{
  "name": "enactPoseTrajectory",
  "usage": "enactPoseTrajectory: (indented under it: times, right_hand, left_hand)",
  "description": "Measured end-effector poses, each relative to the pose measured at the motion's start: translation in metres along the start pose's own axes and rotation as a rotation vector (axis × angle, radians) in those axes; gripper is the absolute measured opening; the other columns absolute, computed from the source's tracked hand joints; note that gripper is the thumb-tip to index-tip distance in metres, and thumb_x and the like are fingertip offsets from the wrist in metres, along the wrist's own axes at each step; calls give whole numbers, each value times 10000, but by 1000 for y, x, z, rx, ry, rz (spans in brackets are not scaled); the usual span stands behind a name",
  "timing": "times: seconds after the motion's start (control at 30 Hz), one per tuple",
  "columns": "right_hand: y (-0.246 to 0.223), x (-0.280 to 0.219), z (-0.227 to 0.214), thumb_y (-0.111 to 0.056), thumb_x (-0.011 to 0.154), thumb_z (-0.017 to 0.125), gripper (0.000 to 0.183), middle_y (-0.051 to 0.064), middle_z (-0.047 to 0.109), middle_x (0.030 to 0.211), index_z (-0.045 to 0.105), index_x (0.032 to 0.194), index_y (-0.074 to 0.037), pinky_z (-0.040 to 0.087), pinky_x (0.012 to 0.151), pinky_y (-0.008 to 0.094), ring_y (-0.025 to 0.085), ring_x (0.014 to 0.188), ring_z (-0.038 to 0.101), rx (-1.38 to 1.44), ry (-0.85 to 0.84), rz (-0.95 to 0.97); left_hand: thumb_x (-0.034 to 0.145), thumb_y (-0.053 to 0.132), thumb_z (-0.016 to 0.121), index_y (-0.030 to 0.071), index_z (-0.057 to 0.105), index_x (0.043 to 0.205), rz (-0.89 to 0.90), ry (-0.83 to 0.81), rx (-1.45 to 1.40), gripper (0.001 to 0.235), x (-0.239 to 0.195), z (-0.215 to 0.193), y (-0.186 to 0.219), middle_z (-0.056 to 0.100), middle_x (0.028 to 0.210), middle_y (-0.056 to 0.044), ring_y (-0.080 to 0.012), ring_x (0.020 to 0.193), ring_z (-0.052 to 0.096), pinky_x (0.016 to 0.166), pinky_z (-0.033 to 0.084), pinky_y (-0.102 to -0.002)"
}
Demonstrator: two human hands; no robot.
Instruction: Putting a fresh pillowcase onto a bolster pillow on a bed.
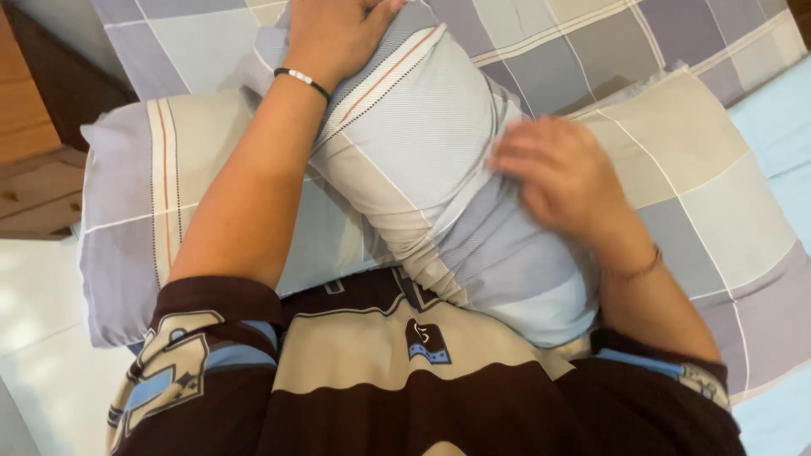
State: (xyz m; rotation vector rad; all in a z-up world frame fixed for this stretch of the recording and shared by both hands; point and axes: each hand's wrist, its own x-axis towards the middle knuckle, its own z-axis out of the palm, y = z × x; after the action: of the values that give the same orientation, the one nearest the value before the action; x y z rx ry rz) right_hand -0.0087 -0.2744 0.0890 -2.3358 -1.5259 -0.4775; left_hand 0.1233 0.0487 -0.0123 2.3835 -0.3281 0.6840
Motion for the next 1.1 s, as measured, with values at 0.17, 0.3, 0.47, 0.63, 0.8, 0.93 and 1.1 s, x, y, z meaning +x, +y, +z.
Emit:
enactPoseTrajectory:
  times: [0.17,0.3,0.47,0.63,0.8,0.93,1.1]
  right_hand:
    - [45,25,17,87,792,602,273,115,731,1119,706,1013,-36,472,1088,466,331,1264,635,71,2,63]
    - [55,1,45,95,786,584,171,116,690,980,631,893,-31,482,1013,465,345,1135,641,103,21,108]
    - [35,-49,52,111,724,506,207,167,608,882,588,877,-1,501,832,430,366,892,584,208,99,281]
    - [40,-70,60,72,819,506,200,145,616,1036,592,983,-2,507,942,373,296,1024,601,404,180,416]
    - [93,-139,100,-228,1050,529,347,102,610,1361,595,1323,-25,472,1117,310,190,1278,581,802,265,691]
    - [113,-200,127,-502,1039,556,619,50,608,1442,560,1459,-48,437,1081,276,120,1295,560,1048,108,1166]
    - [51,-165,68,-373,944,721,580,58,681,1269,607,1385,-14,502,999,297,128,1147,612,1062,38,1008]
  left_hand:
    - [1002,453,625,245,841,1035,-7,22,27,302,-5,-5,-1,774,1004,-77,-346,1019,647,932,366,-565]
    - [1030,477,583,275,819,1093,-132,-123,25,317,-7,-19,7,727,1137,-62,-318,1154,567,993,316,-593]
    - [1037,418,579,294,830,1110,-34,-77,-24,289,-16,-15,5,643,1355,-55,-314,1285,490,1025,255,-630]
    - [1042,421,579,305,799,1165,-87,-109,-52,278,-19,-22,9,625,1398,-43,-280,1351,477,1096,286,-562]
    - [1046,385,579,303,765,1251,-71,-62,-100,288,-32,-36,-2,601,1435,-74,-294,1380,468,1114,302,-525]
    - [1064,369,603,274,736,1330,-7,30,-86,312,-40,-40,-5,578,1464,-120,-331,1392,471,1127,307,-522]
    - [1072,364,594,237,698,1390,39,43,-231,358,-43,-66,11,569,1508,-124,-333,1425,488,1182,345,-458]
